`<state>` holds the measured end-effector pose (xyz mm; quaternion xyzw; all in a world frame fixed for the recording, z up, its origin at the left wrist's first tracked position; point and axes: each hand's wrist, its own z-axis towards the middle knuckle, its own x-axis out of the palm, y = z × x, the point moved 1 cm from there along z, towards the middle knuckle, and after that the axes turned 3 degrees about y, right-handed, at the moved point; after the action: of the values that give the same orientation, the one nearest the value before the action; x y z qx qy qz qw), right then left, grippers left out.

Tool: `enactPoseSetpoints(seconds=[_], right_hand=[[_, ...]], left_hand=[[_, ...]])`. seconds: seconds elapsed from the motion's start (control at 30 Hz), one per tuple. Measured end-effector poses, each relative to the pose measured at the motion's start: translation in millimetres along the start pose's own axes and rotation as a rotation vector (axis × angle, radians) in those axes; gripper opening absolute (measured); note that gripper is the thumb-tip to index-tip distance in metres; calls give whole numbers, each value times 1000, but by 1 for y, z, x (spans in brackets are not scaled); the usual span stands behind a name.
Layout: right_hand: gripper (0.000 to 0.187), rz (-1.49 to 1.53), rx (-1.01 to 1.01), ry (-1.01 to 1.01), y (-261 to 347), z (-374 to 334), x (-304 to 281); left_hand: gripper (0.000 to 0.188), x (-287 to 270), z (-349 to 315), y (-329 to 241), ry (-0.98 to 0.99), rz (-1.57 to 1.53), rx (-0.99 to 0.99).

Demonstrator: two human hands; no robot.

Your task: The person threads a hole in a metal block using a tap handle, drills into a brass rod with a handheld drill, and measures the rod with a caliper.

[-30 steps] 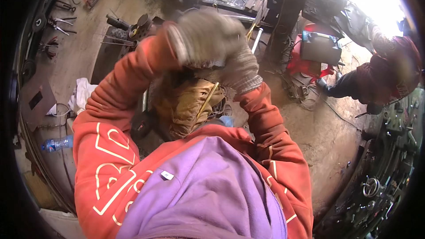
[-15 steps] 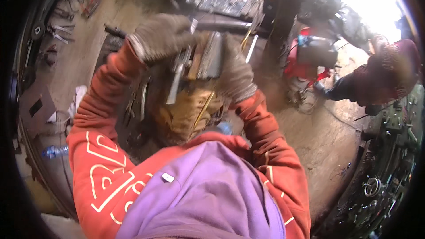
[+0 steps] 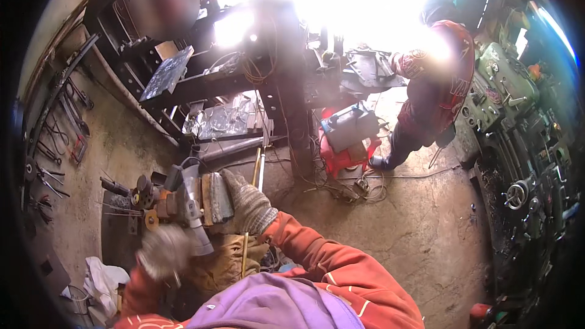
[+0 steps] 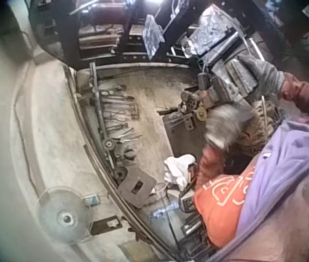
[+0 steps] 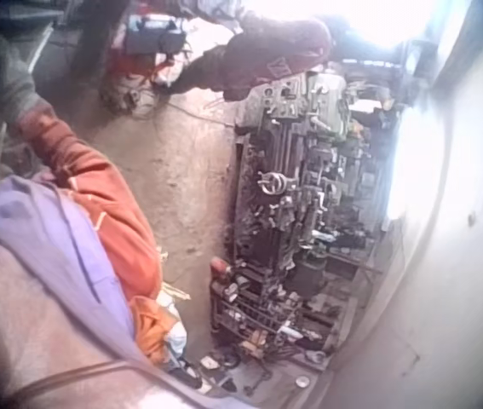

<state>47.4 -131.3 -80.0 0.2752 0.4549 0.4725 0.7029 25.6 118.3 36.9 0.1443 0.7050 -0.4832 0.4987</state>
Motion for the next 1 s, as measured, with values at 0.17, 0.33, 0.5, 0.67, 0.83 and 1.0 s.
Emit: enactPoseSetpoints(seconds=[0.17, 0.33, 0.5, 0.67, 0.83, 1.0], right_hand=[[130, 107, 184, 97, -18, -4, 2], [132, 710, 163, 110, -48, -4, 32], [135, -42, -28, 29, -6, -10, 8], [111, 8, -99, 53, -1, -6, 7], [119, 115, -186, 41, 1, -2, 5], [120, 1416, 570, 231, -34, 2, 37]], left_hand=[[19, -18, 64, -80, 2, -233, 447], [23, -35, 110, -42, -130, 431, 442], [35, -33, 107, -5, -248, 371, 352], [43, -24, 114, -3, -225, 556, 513], [34, -35, 120, 24, -238, 309, 472], [36, -45, 66, 55, -338, 496, 148]])
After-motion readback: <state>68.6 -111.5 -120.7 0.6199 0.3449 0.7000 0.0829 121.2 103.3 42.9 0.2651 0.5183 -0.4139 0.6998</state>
